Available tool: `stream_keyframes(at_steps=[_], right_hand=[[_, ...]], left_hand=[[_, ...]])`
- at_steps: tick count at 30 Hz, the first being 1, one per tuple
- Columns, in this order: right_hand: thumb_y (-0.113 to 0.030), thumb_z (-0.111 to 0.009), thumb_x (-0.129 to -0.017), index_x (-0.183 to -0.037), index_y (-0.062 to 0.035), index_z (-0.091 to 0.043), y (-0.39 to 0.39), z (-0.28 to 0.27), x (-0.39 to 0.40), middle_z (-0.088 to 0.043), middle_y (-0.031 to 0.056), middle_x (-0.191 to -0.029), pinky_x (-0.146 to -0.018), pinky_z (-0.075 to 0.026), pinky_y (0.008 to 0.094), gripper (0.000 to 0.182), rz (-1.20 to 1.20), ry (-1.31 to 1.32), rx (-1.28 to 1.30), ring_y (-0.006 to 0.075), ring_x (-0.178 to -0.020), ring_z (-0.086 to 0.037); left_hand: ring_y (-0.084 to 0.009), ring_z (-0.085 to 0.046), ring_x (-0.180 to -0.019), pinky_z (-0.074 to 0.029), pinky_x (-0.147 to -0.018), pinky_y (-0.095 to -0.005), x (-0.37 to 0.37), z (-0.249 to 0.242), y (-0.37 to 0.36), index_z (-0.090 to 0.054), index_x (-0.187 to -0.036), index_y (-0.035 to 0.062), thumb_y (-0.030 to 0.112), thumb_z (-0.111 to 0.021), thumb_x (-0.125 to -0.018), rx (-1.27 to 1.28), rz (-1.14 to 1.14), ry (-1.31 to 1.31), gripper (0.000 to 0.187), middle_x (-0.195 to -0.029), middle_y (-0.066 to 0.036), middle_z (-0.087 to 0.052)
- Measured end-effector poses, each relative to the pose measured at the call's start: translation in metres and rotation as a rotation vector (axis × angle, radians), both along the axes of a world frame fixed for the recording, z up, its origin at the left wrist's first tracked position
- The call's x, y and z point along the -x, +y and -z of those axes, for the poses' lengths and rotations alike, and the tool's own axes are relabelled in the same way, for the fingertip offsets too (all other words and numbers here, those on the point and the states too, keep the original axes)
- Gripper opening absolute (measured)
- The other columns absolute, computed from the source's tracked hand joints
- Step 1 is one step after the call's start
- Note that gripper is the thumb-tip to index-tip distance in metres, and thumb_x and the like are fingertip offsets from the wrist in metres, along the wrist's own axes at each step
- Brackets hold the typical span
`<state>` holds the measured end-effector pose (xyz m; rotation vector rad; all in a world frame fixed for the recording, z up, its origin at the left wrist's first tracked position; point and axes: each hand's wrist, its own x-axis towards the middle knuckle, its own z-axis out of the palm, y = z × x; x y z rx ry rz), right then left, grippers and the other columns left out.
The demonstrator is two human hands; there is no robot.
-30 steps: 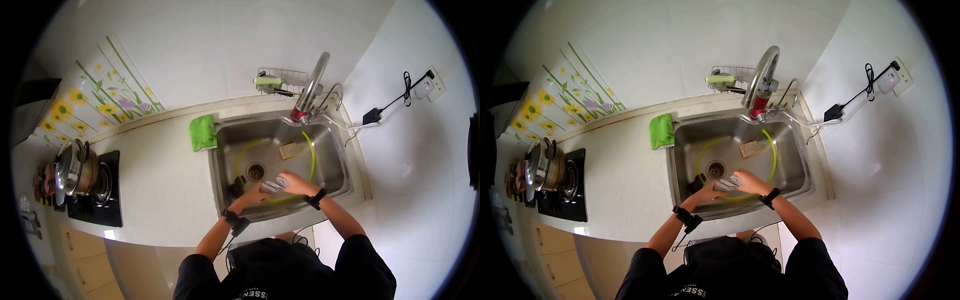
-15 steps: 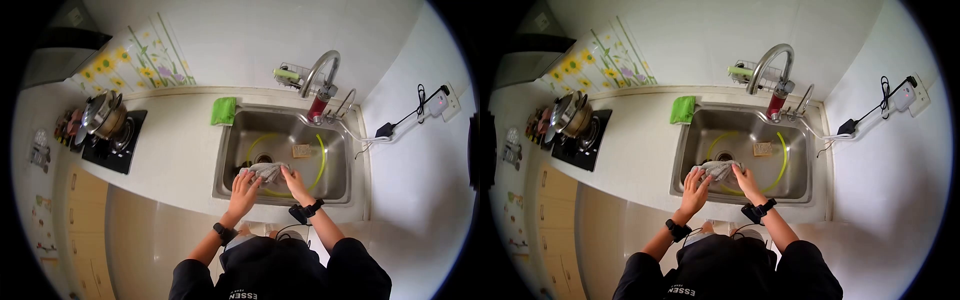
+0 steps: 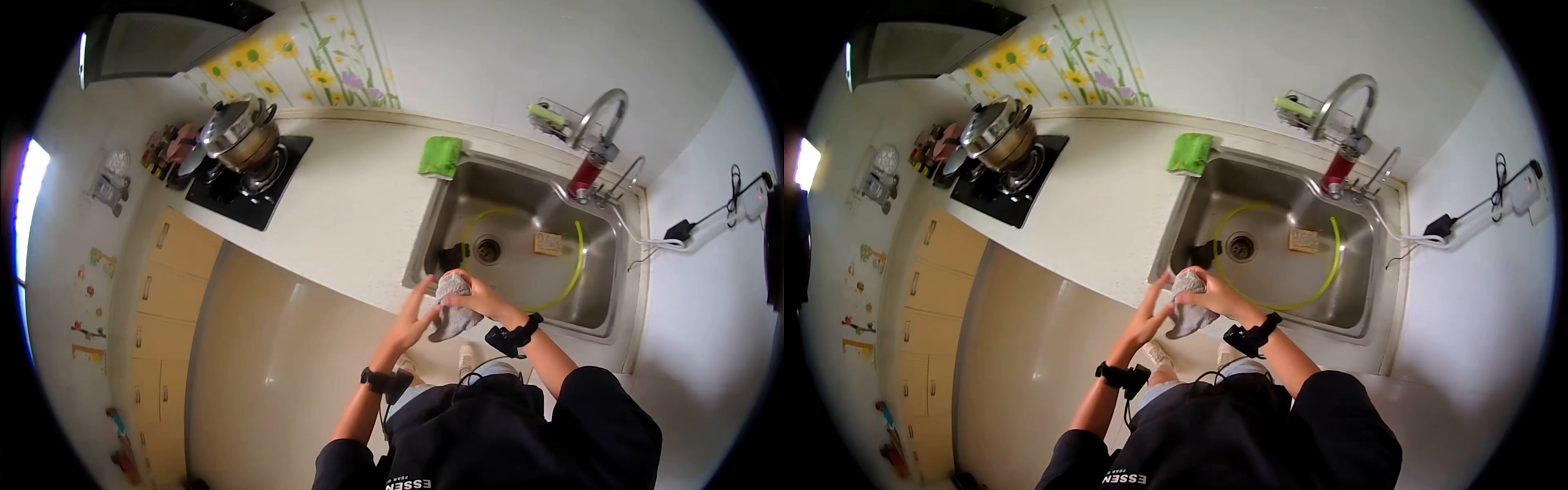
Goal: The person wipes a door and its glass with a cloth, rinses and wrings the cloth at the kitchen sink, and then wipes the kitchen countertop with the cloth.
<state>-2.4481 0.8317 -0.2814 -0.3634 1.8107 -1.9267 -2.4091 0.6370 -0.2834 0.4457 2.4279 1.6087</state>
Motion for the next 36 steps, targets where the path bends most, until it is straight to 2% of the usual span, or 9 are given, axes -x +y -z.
stream_keyframes(at_steps=[2, 6, 9, 12, 13, 19, 22, 29, 36], right_hand=[[-0.02, -0.071, -0.073, -0.12, -0.0034, -0.041, -0.013, -0.013, 0.003, -0.052, 0.0032, -0.106, -0.086, -0.038, 0.0246, 0.058, -0.139, -0.159, 0.08, 0.0103, -0.098, -0.047], [-0.006, -0.07, -0.068, -0.122, -0.005, -0.038, -0.046, -0.025, 0.032, -0.048, 0.0043, -0.111, -0.086, -0.039, 0.0249, 0.063, -0.363, -0.004, -0.044, 0.0117, -0.097, -0.047], [0.0, -0.063, -0.067, -0.117, -0.0074, -0.043, -0.074, 0.006, 0.055, -0.052, 0.0082, -0.101, -0.073, -0.045, 0.0298, 0.054, -0.1, 0.138, -0.346, 0.0161, -0.085, -0.054], [-0.01, -0.063, -0.072, -0.109, -0.0013, -0.048, -0.132, 0.045, 0.045, -0.05, 0.0153, -0.11, -0.085, -0.038, 0.0414, 0.041, 0.402, 0.802, -0.863, 0.0324, -0.095, -0.05], [-0.016, -0.062, -0.075, -0.111, 0.0001, -0.048, -0.153, 0.06, 0.039, -0.048, 0.0163, -0.112, -0.09, -0.033, 0.0436, 0.042, 0.421, 0.779, -0.838, 0.0352, -0.102, -0.045], [-0.02, -0.053, -0.08, -0.122, -0.0005, -0.04, -0.25, 0.106, 0.029, -0.024, 0.0191, -0.138, -0.103, -0.018, 0.048, 0.049, 0.245, 0.737, -1.047, 0.0337, -0.129, -0.019], [-0.018, -0.052, -0.08, -0.127, -0.0018, -0.035, -0.29, 0.111, 0.046, -0.018, 0.0179, -0.141, -0.104, -0.015, 0.0473, 0.052, 0.197, 0.766, -1.039, 0.0328, -0.131, -0.014], [-0.018, -0.044, -0.08, -0.131, -0.0058, -0.033, -0.399, 0.122, 0.097, -0.02, 0.0116, -0.142, -0.107, -0.011, 0.0441, 0.054, 0.185, 0.826, -1.084, 0.0279, -0.132, -0.015], [-0.015, -0.042, -0.078, -0.13, -0.0058, -0.033, -0.502, 0.128, 0.141, -0.023, 0.0117, -0.141, -0.107, -0.013, 0.044, 0.054, 0.084, 0.939, -1.01, 0.0284, -0.131, -0.018]], left_hand=[[-0.0246, -0.037, -0.121, -0.028, -0.1, -0.0325, -0.005, 0.001, -0.012, -0.024, -0.133, 0.0006, 0.031, -0.052, -0.087, -0.185, -0.004, -0.39, 0.062, -0.129, -0.017, -0.039], [-0.0185, -0.044, -0.108, -0.035, -0.092, -0.0306, 0.002, 0.009, -0.064, -0.036, -0.127, -0.0028, 0.035, -0.053, -0.086, -0.227, 0.13, -0.605, 0.058, -0.117, -0.013, -0.049], [-0.0194, -0.052, -0.089, -0.043, -0.076, -0.0303, 0.014, 0.043, -0.082, -0.046, -0.114, -0.0039, 0.036, -0.058, -0.082, -0.161, -0.062, -0.506, 0.052, -0.098, -0.014, -0.057], [-0.0332, -0.053, -0.075, -0.045, -0.067, -0.0379, 0.034, 0.067, -0.092, -0.044, -0.11, -0.0049, 0.027, -0.062, -0.078, 0.111, -0.413, -0.182, 0.048, -0.091, -0.023, -0.054], [-0.0353, -0.053, -0.076, -0.045, -0.068, -0.0394, 0.037, 0.093, -0.092, -0.042, -0.112, -0.0046, 0.025, -0.062, -0.078, 0.109, -0.528, -0.044, 0.049, -0.094, -0.024, -0.052], [-0.0389, -0.052, -0.089, -0.046, -0.071, -0.0427, 0.046, 0.113, -0.154, -0.037, -0.124, 0.0035, 0.01, -0.053, -0.081, 0.341, -0.679, 0.381, 0.046, -0.108, -0.021, -0.044], [-0.0367, -0.053, -0.089, -0.047, -0.068, -0.0415, 0.052, 0.111, -0.198, -0.038, -0.123, 0.0072, 0.013, -0.051, -0.083, 0.223, -0.548, 0.007, 0.043, -0.103, -0.021, -0.044], [-0.0342, -0.059, -0.062, -0.047, -0.05, -0.0415, 0.092, 0.11, -0.296, -0.042, -0.123, 0.0149, 0.023, -0.045, -0.086, 0.539, -0.671, -0.016, 0.037, -0.081, -0.017, -0.057], [-0.0324, -0.058, -0.059, -0.046, -0.048, -0.041, 0.118, 0.122, -0.39, -0.044, -0.124, 0.0147, 0.025, -0.045, -0.087, 0.716, -0.768, 0.002, 0.039, -0.071, -0.016, -0.057]])
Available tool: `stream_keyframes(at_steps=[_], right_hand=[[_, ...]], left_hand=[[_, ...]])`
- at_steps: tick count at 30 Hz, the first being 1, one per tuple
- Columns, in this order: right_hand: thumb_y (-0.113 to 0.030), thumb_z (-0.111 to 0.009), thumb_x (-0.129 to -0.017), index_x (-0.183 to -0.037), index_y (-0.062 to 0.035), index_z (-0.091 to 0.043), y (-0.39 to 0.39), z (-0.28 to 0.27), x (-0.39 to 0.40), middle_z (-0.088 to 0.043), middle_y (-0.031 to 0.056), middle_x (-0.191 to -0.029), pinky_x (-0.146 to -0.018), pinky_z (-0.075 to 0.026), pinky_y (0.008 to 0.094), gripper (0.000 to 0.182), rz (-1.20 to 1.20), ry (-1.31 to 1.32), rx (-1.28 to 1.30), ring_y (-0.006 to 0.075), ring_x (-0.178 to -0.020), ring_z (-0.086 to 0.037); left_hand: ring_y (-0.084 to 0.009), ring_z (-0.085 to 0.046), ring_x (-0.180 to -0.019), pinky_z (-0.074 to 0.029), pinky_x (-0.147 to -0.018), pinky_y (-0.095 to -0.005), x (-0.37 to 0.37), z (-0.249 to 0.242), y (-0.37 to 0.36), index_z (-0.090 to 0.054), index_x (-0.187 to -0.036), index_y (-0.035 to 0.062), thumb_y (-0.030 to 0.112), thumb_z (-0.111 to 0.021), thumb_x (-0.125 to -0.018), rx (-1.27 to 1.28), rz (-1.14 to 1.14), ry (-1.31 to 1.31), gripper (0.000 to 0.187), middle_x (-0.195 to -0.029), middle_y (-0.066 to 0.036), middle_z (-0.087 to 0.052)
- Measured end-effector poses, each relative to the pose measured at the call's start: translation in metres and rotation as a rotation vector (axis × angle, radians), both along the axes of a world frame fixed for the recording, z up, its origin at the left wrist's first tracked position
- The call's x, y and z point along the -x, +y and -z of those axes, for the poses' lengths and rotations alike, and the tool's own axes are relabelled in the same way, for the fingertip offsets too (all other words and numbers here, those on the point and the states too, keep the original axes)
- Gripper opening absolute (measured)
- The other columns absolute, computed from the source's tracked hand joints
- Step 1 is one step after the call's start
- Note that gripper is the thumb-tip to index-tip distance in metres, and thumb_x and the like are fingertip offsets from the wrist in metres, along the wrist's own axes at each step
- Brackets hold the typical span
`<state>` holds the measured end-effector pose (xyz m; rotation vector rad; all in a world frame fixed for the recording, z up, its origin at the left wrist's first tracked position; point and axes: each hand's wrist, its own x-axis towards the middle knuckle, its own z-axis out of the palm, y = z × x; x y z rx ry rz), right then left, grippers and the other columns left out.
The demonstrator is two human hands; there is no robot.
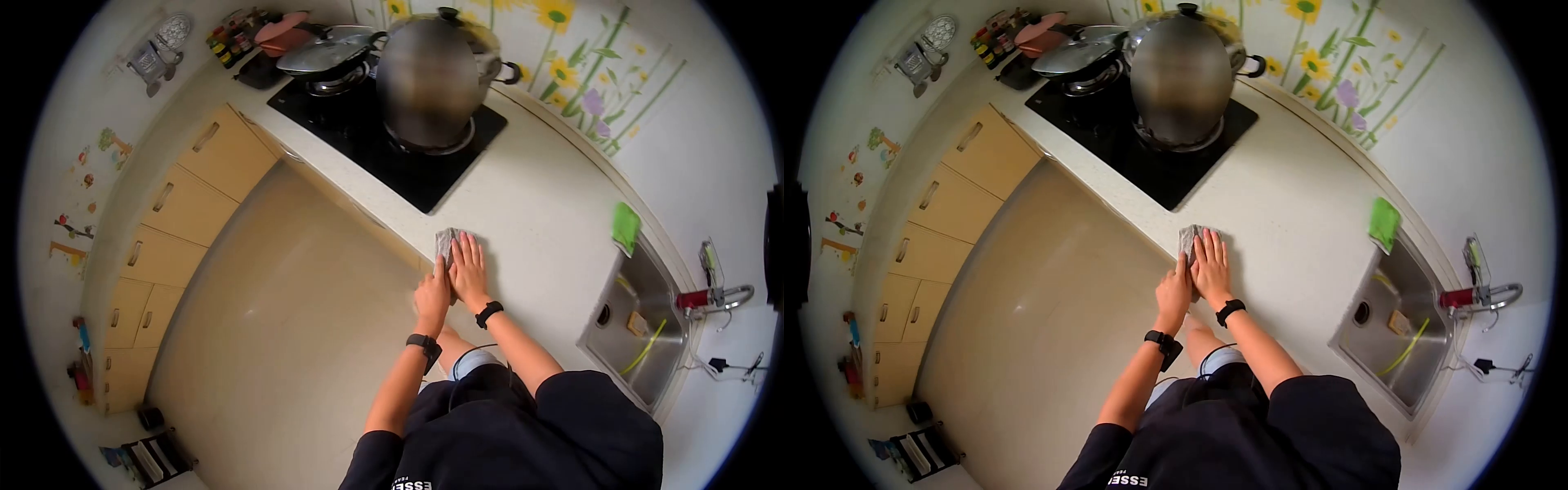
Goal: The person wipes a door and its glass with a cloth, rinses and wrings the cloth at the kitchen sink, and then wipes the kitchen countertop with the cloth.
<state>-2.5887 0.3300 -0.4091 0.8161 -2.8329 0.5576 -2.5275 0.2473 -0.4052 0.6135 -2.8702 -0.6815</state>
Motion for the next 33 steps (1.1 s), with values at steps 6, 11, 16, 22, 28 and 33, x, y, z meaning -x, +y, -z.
stream_keyframes(at_steps=[6, 11, 16, 22, 28, 33], right_hand=[[-0.016, -0.044, -0.077, -0.13, -0.0013, -0.032, -0.09, -0.002, 0.038, -0.023, 0.0171, -0.14, -0.107, -0.015, 0.0435, 0.056, -0.076, 0.026, 0.047, 0.0324, -0.13, -0.018], [-0.016, -0.044, -0.078, -0.131, -0.0003, -0.03, -0.148, -0.002, 0.052, -0.02, 0.0194, -0.14, -0.107, -0.012, 0.0434, 0.057, -0.032, -0.064, 0.015, 0.0318, -0.131, -0.017], [-0.015, -0.046, -0.078, -0.129, -0.0007, -0.033, -0.259, -0.005, 0.107, -0.022, 0.0169, -0.14, -0.107, -0.014, 0.042, 0.055, -0.131, -0.057, 0.089, 0.0298, -0.131, -0.018], [-0.016, -0.045, -0.079, -0.13, -0.0031, -0.032, -0.39, 0.003, 0.165, -0.022, 0.0161, -0.14, -0.107, -0.012, 0.0434, 0.055, -0.133, -0.013, 0.065, 0.029, -0.131, -0.018], [-0.019, -0.042, -0.084, -0.129, -0.0037, -0.035, -0.513, 0.008, 0.215, -0.025, 0.0153, -0.139, -0.106, -0.013, 0.0451, 0.048, -0.161, 0.066, 0.037, 0.0284, -0.131, -0.02], [-0.022, -0.038, -0.087, -0.128, -0.0047, -0.036, -0.621, 0.04, 0.267, -0.026, 0.013, -0.14, -0.105, -0.013, 0.0472, 0.044, -0.157, 0.11, 0.073, 0.0277, -0.131, -0.02]], left_hand=[[-0.0301, -0.057, -0.054, -0.046, -0.043, -0.0377, 0.03, 0.014, -0.092, -0.036, -0.131, 0.0164, 0.024, -0.048, -0.084, 0.153, 0.03, 0.081, 0.049, -0.064, -0.012, -0.056], [-0.0309, -0.058, -0.054, -0.046, -0.042, -0.0396, 0.054, 0.018, -0.162, -0.033, -0.132, 0.0164, 0.026, -0.048, -0.084, 0.165, 0.168, 0.034, 0.051, -0.063, -0.014, -0.057], [-0.0317, -0.059, -0.056, -0.047, -0.043, -0.0403, 0.103, 0.004, -0.267, -0.035, -0.131, 0.0148, 0.026, -0.046, -0.085, 0.107, 0.068, -0.139, 0.048, -0.066, -0.016, -0.059], [-0.0308, -0.06, -0.057, -0.048, -0.046, -0.0392, 0.161, 0.003, -0.391, -0.033, -0.132, 0.0167, 0.024, -0.046, -0.085, 0.169, 0.026, -0.067, 0.05, -0.065, -0.016, -0.059], [-0.0313, -0.06, -0.057, -0.048, -0.047, -0.0402, 0.207, 0.007, -0.515, -0.025, -0.136, 0.0209, 0.017, -0.046, -0.082, 0.141, 0.056, -0.016, 0.058, -0.069, -0.017, -0.059], [-0.0343, -0.06, -0.068, -0.05, -0.057, -0.0446, 0.251, 0.031, -0.614, -0.017, -0.138, 0.0275, 0.016, -0.048, -0.079, 0.133, 0.071, -0.116, 0.067, -0.081, -0.02, -0.059]])
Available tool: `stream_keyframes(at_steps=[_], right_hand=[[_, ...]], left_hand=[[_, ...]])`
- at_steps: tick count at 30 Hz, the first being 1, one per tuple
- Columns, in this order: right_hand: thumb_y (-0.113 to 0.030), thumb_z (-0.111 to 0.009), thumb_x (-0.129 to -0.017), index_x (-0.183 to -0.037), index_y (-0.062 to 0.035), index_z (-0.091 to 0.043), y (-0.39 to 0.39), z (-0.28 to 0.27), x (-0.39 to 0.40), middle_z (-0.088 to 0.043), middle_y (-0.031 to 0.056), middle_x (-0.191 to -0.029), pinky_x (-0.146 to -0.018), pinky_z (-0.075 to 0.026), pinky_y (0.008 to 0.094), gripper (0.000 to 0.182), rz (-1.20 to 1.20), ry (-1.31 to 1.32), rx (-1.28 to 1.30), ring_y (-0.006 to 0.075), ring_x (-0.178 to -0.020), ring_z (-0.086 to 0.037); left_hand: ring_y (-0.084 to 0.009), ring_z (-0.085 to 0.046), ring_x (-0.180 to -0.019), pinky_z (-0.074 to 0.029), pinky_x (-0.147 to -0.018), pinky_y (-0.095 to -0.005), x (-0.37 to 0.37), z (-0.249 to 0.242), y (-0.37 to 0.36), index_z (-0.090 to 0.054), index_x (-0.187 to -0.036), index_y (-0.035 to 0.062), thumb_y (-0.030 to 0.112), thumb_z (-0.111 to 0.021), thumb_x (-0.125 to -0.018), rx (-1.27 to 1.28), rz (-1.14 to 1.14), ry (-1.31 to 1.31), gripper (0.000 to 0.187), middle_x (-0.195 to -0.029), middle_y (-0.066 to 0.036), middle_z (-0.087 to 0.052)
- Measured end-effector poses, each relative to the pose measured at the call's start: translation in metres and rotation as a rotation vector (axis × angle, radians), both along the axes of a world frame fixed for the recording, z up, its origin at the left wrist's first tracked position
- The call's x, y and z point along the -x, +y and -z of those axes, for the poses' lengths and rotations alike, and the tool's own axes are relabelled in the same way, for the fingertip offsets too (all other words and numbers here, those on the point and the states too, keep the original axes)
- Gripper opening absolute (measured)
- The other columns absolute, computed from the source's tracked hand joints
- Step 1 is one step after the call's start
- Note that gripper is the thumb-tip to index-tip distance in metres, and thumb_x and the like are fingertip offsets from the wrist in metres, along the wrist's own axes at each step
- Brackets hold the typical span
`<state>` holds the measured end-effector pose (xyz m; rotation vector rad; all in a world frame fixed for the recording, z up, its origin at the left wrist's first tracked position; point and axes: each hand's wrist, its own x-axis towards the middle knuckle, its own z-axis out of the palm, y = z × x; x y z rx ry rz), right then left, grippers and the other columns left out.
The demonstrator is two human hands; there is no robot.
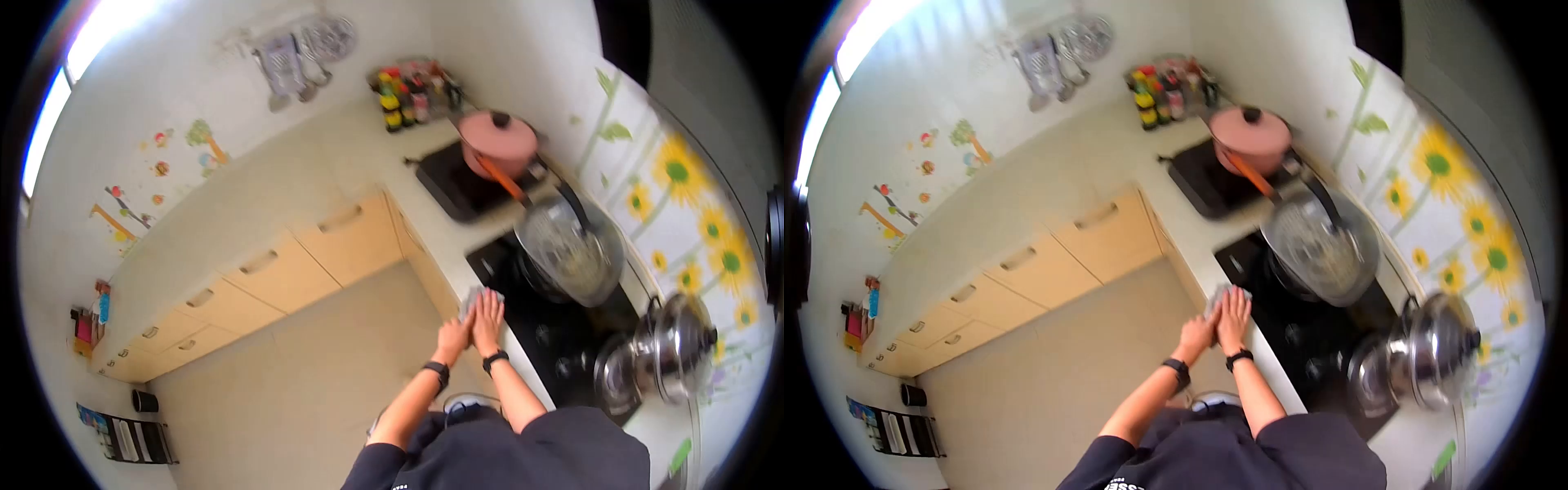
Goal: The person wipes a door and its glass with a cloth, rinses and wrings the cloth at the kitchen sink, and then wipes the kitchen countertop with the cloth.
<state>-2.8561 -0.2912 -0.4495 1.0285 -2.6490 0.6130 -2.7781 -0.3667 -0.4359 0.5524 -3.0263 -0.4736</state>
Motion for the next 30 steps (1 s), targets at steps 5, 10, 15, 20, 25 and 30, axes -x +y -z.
stream_keyframes(at_steps=[5, 10, 15, 20, 25, 30], right_hand=[[-0.02, -0.038, -0.086, -0.129, -0.0026, -0.035, -0.096, 0.006, 0.042, -0.026, 0.0162, -0.139, -0.106, -0.012, 0.0435, 0.046, -0.028, -0.003, -0.091, 0.0287, -0.131, -0.018], [-0.018, -0.04, -0.086, -0.126, 0.0002, -0.036, -0.165, -0.017, 0.07, -0.026, 0.0159, -0.138, -0.105, -0.017, 0.0432, 0.044, -0.046, -0.004, -0.13, 0.0315, -0.129, -0.021], [-0.017, -0.042, -0.086, -0.125, 0.0005, -0.037, -0.257, -0.016, 0.107, -0.027, 0.0165, -0.136, -0.104, -0.02, 0.044, 0.043, -0.103, 0.051, -0.079, 0.0324, -0.128, -0.022], [-0.015, -0.043, -0.086, -0.126, 0.0008, -0.037, -0.355, -0.026, 0.147, -0.027, 0.0172, -0.136, -0.104, -0.02, 0.0441, 0.043, -0.21, -0.014, -0.104, 0.0327, -0.128, -0.021], [-0.017, -0.041, -0.088, -0.128, 0.0009, -0.033, -0.45, -0.02, 0.167, -0.024, 0.0178, -0.138, -0.104, -0.018, 0.0447, 0.045, -0.353, -0.051, -0.108, 0.0321, -0.129, -0.018], [-0.02, -0.041, -0.089, -0.133, 0.0015, -0.025, -0.545, -0.034, 0.126, -0.017, 0.0186, -0.14, -0.105, -0.014, 0.0447, 0.052, -0.526, -0.198, -0.115, 0.0337, -0.131, -0.012]], left_hand=[[-0.0332, -0.061, -0.066, -0.05, -0.055, -0.0421, 0.036, -0.004, -0.096, -0.016, -0.138, 0.0243, 0.016, -0.051, -0.078, 0.019, 0.021, 0.01, 0.069, -0.083, -0.02, -0.059], [-0.0339, -0.059, -0.065, -0.048, -0.053, -0.0403, 0.064, 0.004, -0.159, -0.016, -0.138, 0.0207, 0.012, -0.052, -0.077, -0.046, -0.053, 0.098, 0.072, -0.077, -0.02, -0.059], [-0.0352, -0.059, -0.067, -0.049, -0.056, -0.0408, 0.097, -0.006, -0.241, -0.016, -0.138, 0.0228, 0.011, -0.051, -0.079, -0.166, -0.134, 0.078, 0.07, -0.08, -0.02, -0.059], [-0.0345, -0.06, -0.068, -0.049, -0.055, -0.0402, 0.134, -0.014, -0.341, -0.014, -0.139, 0.0244, 0.011, -0.048, -0.081, -0.144, -0.183, -0.017, 0.068, -0.08, -0.02, -0.059], [-0.0301, -0.059, -0.07, -0.049, -0.057, -0.0393, 0.143, -0.017, -0.43, -0.023, -0.136, 0.0196, 0.012, -0.051, -0.079, -0.042, -0.283, -0.009, 0.064, -0.083, -0.015, -0.059], [-0.0247, -0.055, -0.074, -0.046, -0.058, -0.0345, 0.084, -0.037, -0.523, -0.041, -0.125, 0.0135, 0.012, -0.052, -0.077, 0.094, -0.33, 0.119, 0.05, -0.08, -0.008, -0.055]])
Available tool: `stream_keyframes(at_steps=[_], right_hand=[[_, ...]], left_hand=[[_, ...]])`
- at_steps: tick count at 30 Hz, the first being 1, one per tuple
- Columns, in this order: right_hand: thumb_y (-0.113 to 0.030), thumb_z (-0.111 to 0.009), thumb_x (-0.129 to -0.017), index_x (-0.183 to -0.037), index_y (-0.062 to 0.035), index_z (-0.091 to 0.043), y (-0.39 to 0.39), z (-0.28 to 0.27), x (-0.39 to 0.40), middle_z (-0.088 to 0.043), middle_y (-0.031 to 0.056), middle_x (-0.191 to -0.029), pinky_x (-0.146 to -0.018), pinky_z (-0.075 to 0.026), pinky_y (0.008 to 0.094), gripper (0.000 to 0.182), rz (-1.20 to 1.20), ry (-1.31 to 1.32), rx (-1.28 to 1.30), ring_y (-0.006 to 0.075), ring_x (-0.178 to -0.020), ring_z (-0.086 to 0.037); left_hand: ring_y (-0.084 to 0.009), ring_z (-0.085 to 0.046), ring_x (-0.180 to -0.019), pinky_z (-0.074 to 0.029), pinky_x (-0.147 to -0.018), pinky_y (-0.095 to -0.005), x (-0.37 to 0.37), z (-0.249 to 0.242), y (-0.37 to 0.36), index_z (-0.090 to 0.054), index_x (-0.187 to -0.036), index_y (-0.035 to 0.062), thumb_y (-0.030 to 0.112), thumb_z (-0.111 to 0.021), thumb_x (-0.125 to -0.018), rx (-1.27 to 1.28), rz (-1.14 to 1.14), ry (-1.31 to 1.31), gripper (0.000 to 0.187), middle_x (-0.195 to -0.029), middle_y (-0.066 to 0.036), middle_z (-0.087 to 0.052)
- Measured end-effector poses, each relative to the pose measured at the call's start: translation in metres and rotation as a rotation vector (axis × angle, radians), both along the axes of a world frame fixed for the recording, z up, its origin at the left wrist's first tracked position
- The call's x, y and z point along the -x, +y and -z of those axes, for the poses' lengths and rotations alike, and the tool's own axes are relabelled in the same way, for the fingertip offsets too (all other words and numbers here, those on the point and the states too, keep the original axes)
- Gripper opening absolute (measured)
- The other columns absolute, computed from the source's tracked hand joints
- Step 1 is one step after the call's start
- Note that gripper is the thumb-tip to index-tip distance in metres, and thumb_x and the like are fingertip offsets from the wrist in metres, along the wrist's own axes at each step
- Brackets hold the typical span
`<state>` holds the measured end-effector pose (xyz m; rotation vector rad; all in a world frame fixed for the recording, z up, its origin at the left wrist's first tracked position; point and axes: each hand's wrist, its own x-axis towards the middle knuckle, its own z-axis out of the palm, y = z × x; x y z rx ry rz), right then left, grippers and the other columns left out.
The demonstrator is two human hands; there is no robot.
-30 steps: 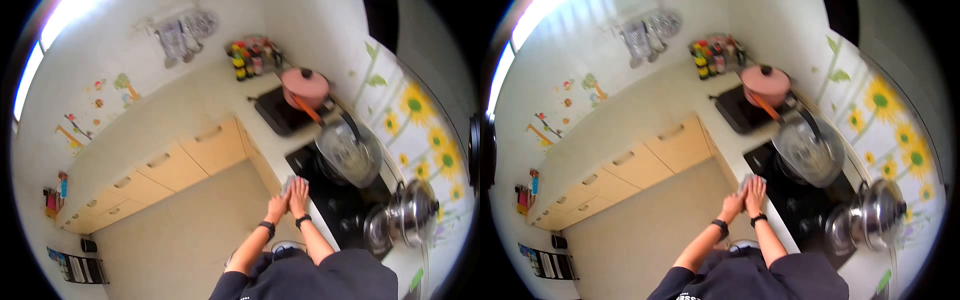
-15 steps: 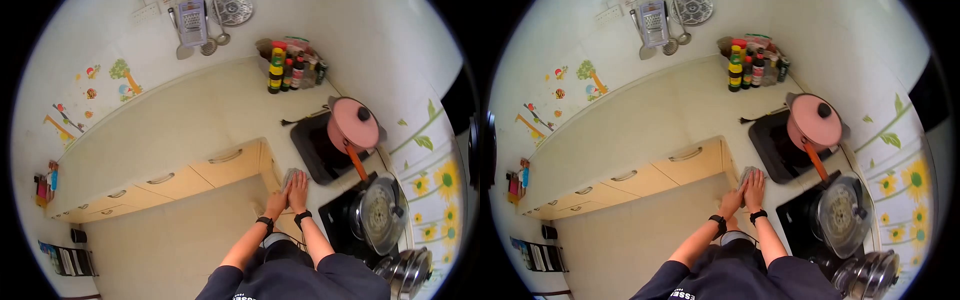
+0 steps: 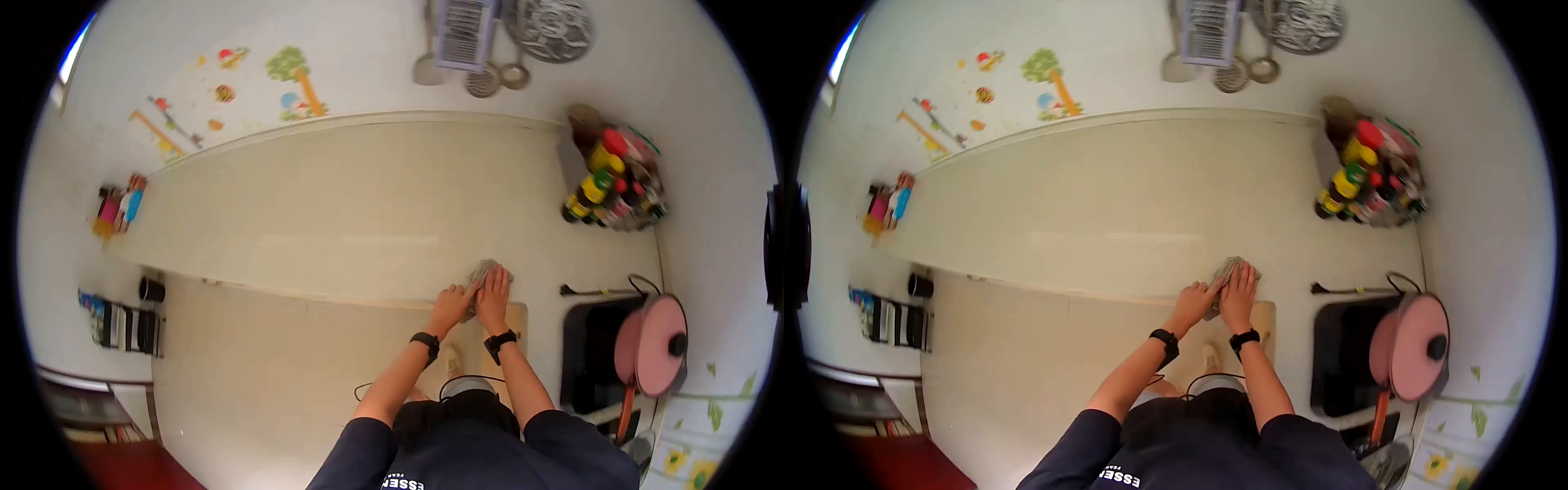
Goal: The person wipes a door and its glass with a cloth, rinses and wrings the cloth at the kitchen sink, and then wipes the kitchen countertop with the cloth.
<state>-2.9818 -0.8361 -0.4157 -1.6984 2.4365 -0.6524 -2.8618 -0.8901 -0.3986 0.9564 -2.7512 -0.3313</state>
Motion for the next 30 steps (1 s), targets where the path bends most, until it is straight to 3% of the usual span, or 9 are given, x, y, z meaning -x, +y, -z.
stream_keyframes(at_steps=[3, 8, 16, 19, 23, 26, 30], right_hand=[[-0.024, -0.044, -0.087, -0.132, 0.0012, -0.026, -0.051, 0.012, -0.05, -0.017, 0.0193, -0.14, -0.105, -0.014, 0.0458, 0.055, -0.075, 0.066, 0.005, 0.0343, -0.131, -0.012], [-0.029, -0.049, -0.085, -0.131, 0.0022, -0.028, -0.119, 0.005, -0.16, -0.019, 0.0202, -0.139, -0.105, -0.015, 0.0474, 0.059, -0.354, -0.001, 0.028, 0.0341, -0.13, -0.015], [-0.034, -0.051, -0.081, -0.131, 0.0026, -0.029, -0.222, -0.001, -0.399, -0.021, 0.0209, -0.139, -0.106, -0.013, 0.0449, 0.066, -0.658, -0.034, -0.026, 0.0336, -0.129, -0.018], [-0.036, -0.05, -0.08, -0.132, 0.0018, -0.027, -0.256, 0.002, -0.488, -0.018, 0.0192, -0.141, -0.107, -0.01, 0.0432, 0.068, -0.73, -0.04, -0.022, 0.0317, -0.131, -0.012], [-0.038, -0.048, -0.081, -0.133, 0.0008, -0.026, -0.301, 0.001, -0.589, -0.014, 0.0168, -0.142, -0.108, -0.006, 0.0416, 0.069, -0.771, -0.044, -0.047, 0.0299, -0.133, -0.007], [-0.041, -0.046, -0.082, -0.134, -0.0006, -0.024, -0.333, -0.001, -0.639, -0.014, 0.0166, -0.142, -0.108, -0.004, 0.0411, 0.07, -0.834, -0.073, -0.044, 0.0286, -0.133, -0.006], [-0.044, -0.042, -0.083, -0.135, -0.0033, -0.024, -0.369, 0.001, -0.677, -0.014, 0.0158, -0.143, -0.108, 0.0, 0.0412, 0.069, -0.863, 0.073, 0.002, 0.0277, -0.133, -0.004]], left_hand=[[-0.024, -0.052, -0.068, -0.044, -0.058, -0.0337, -0.056, 0.008, -0.039, -0.048, -0.119, 0.0116, 0.011, -0.055, -0.074, 0.134, -0.11, 0.115, 0.046, -0.072, -0.007, -0.05], [-0.024, -0.049, -0.073, -0.04, -0.063, -0.0348, -0.173, 0.007, -0.068, -0.052, -0.113, 0.0123, 0.011, -0.056, -0.075, 0.15, -0.397, 0.129, 0.039, -0.075, -0.006, -0.049], [-0.0273, -0.047, -0.078, -0.037, -0.068, -0.0388, -0.404, 0.012, -0.125, -0.058, -0.103, 0.0124, 0.009, -0.057, -0.074, 0.225, -0.746, 0.1, 0.029, -0.078, -0.008, -0.049], [-0.0297, -0.046, -0.092, -0.037, -0.08, -0.0412, -0.484, 0.021, -0.147, -0.056, -0.112, 0.0145, 0.01, -0.055, -0.078, 0.191, -0.895, 0.103, 0.035, -0.091, -0.012, -0.048], [-0.0329, -0.043, -0.101, -0.036, -0.086, -0.0421, -0.573, 0.024, -0.184, -0.056, -0.112, 0.0126, 0.008, -0.055, -0.08, 0.133, -1.03, 0.086, 0.032, -0.104, -0.016, -0.047], [-0.0334, -0.04, -0.11, -0.033, -0.091, -0.0426, -0.619, 0.017, -0.213, -0.056, -0.112, 0.0119, 0.008, -0.053, -0.082, 0.219, -1.03, 0.078, 0.03, -0.114, -0.016, -0.045], [-0.0348, -0.033, -0.12, -0.03, -0.096, -0.0432, -0.646, 0.006, -0.245, -0.052, -0.115, 0.0061, 0.004, -0.049, -0.084, 0.208, -0.991, 0.076, 0.032, -0.127, -0.016, -0.039]])
